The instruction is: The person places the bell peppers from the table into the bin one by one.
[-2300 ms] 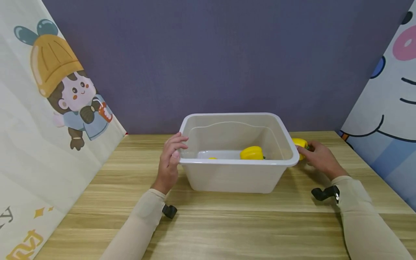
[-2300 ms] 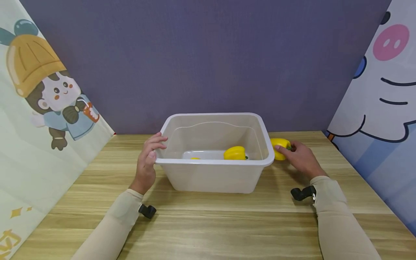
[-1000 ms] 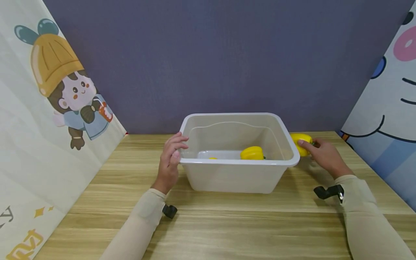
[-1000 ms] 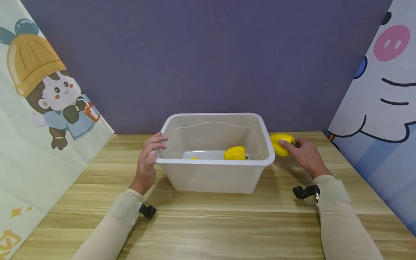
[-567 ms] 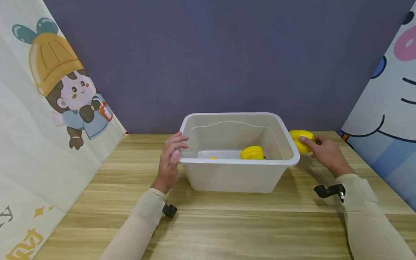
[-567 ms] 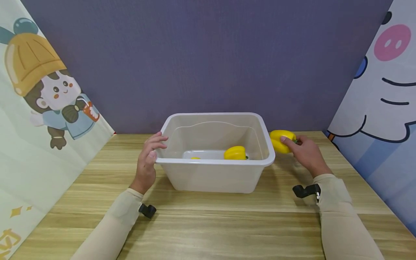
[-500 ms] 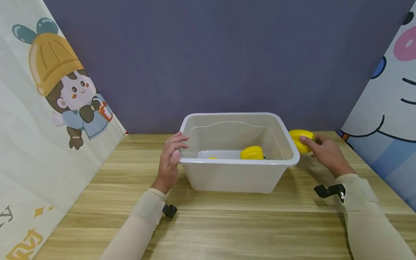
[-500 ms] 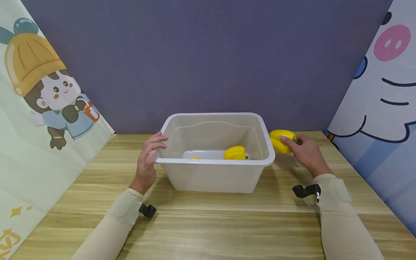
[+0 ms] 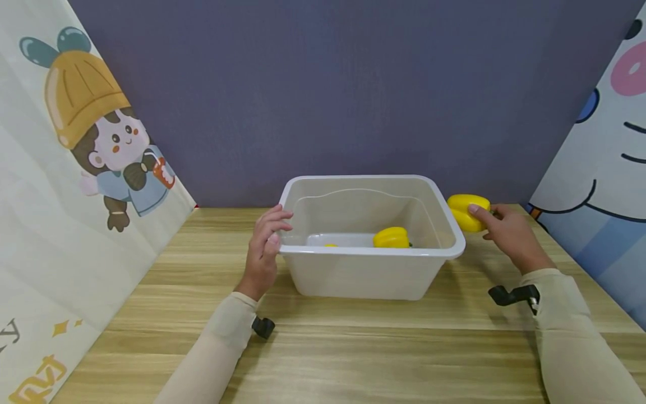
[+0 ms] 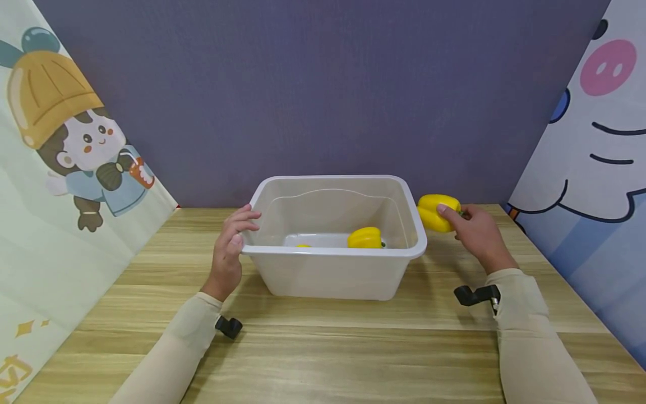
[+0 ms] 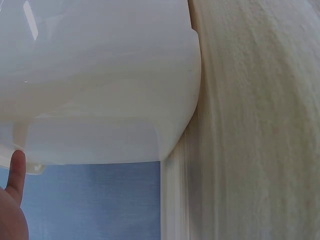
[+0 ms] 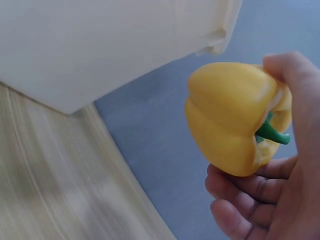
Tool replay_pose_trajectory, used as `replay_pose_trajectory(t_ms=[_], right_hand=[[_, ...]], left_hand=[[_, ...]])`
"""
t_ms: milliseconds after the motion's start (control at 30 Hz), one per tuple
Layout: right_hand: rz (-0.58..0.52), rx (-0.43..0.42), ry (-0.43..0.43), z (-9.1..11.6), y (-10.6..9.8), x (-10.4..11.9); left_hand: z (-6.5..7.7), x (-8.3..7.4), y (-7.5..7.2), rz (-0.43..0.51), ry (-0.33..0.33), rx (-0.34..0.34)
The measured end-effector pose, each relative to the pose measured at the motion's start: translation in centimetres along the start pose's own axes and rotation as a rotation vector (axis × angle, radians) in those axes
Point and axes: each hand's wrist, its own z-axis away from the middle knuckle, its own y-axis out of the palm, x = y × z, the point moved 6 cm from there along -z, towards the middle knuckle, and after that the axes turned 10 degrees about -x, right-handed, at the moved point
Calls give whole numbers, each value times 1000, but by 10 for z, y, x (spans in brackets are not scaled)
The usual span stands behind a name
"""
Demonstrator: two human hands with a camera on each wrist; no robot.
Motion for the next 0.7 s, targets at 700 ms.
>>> replay_pose_trajectory(t_ms=[700], right_hand=[[7,-40,-24,4,-4,15]], left_hand=[[-2,-2,-3,5,8,-6]])
